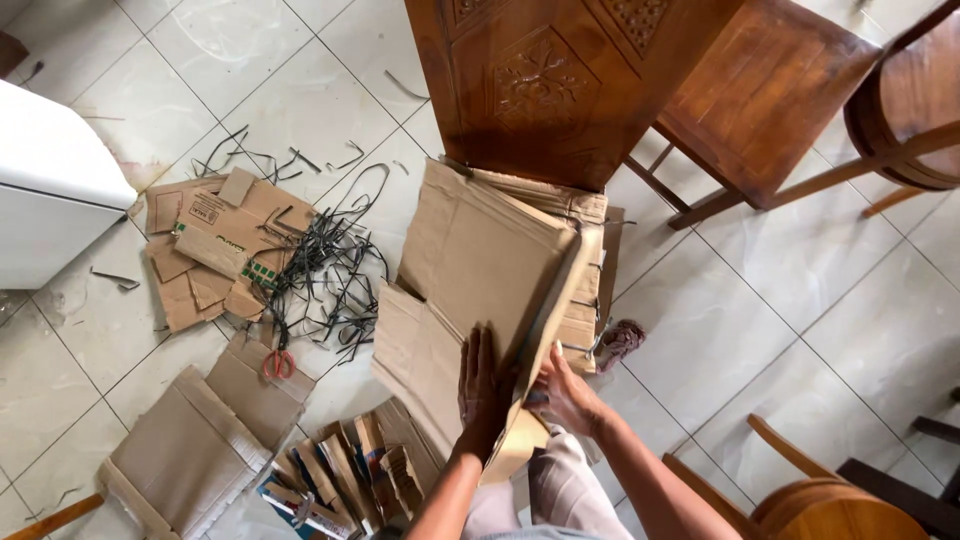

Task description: Unpacking a wooden chair by removing plastic straps and cardboard packaging

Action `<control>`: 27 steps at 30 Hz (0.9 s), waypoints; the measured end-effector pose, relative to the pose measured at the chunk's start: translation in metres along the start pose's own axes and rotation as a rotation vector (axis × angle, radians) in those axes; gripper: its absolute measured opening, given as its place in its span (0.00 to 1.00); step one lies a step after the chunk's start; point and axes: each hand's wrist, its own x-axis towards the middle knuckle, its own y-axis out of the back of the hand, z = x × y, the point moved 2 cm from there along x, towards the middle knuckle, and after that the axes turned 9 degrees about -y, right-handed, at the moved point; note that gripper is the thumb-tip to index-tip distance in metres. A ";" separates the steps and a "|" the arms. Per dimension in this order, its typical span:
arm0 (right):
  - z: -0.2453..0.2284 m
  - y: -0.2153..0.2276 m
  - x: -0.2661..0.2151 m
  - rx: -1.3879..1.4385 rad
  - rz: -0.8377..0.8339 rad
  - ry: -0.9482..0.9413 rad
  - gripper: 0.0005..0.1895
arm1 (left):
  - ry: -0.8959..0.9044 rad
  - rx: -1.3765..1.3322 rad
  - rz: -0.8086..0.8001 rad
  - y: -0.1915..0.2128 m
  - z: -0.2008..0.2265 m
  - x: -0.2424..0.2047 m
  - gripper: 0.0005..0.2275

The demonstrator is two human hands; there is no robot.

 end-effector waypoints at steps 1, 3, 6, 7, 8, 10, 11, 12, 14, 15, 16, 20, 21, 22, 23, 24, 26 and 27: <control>0.000 -0.005 -0.004 0.002 0.003 0.002 0.49 | -0.003 -0.003 -0.002 -0.006 -0.007 -0.006 0.36; -0.004 -0.015 -0.010 -0.071 0.008 0.065 0.49 | 0.064 -0.084 0.115 -0.018 -0.023 -0.013 0.38; -0.008 -0.041 -0.023 -0.073 0.038 0.108 0.48 | 0.048 -0.131 0.208 -0.018 -0.032 -0.020 0.33; -0.003 -0.047 -0.029 -0.072 0.039 0.108 0.48 | 0.048 -0.132 0.206 -0.009 -0.027 -0.027 0.33; -0.003 -0.053 -0.034 -0.086 0.072 0.134 0.47 | 0.030 -0.152 0.226 -0.001 -0.022 -0.029 0.32; -0.003 -0.071 -0.047 -0.103 0.105 0.166 0.47 | 0.008 -0.173 0.250 0.009 -0.020 -0.037 0.31; -0.004 -0.082 -0.054 -0.112 0.161 0.207 0.45 | -0.010 -0.177 0.262 0.009 -0.023 -0.043 0.33; -0.001 -0.091 -0.063 -0.117 0.219 0.243 0.43 | -0.024 -0.183 0.269 0.009 -0.024 -0.052 0.34; 0.014 -0.098 -0.059 -0.159 0.253 0.292 0.43 | 0.006 -0.233 0.266 0.033 -0.008 -0.054 0.35; 0.022 -0.101 -0.059 -0.203 0.284 0.342 0.45 | 0.036 -0.281 0.264 0.045 0.001 -0.057 0.36; 0.026 -0.107 -0.059 -0.202 0.288 0.350 0.45 | 0.029 -0.285 0.266 0.040 -0.008 -0.065 0.36; 0.036 -0.143 -0.067 -0.549 0.285 0.685 0.59 | -0.005 -0.759 0.247 0.022 -0.015 -0.094 0.32; 0.036 -0.154 -0.069 -0.612 0.269 0.788 0.76 | -0.011 -1.161 0.425 0.017 -0.012 -0.097 0.31; 0.034 -0.168 -0.078 -0.615 0.268 0.795 0.76 | -0.019 -1.162 0.429 0.019 -0.016 -0.098 0.31; 0.032 -0.182 -0.085 -0.702 0.322 0.774 0.79 | -0.003 -1.080 0.392 0.019 -0.019 -0.099 0.32; 0.032 -0.194 -0.095 -0.785 0.380 0.746 0.82 | 0.018 -0.998 0.352 0.020 -0.020 -0.103 0.32; 0.039 -0.191 -0.100 -0.895 0.392 0.777 0.70 | 0.049 -0.875 0.292 0.024 -0.027 -0.113 0.34; 0.043 -0.190 -0.102 -1.006 0.400 0.804 0.60 | 0.080 -0.750 0.233 0.026 -0.031 -0.117 0.36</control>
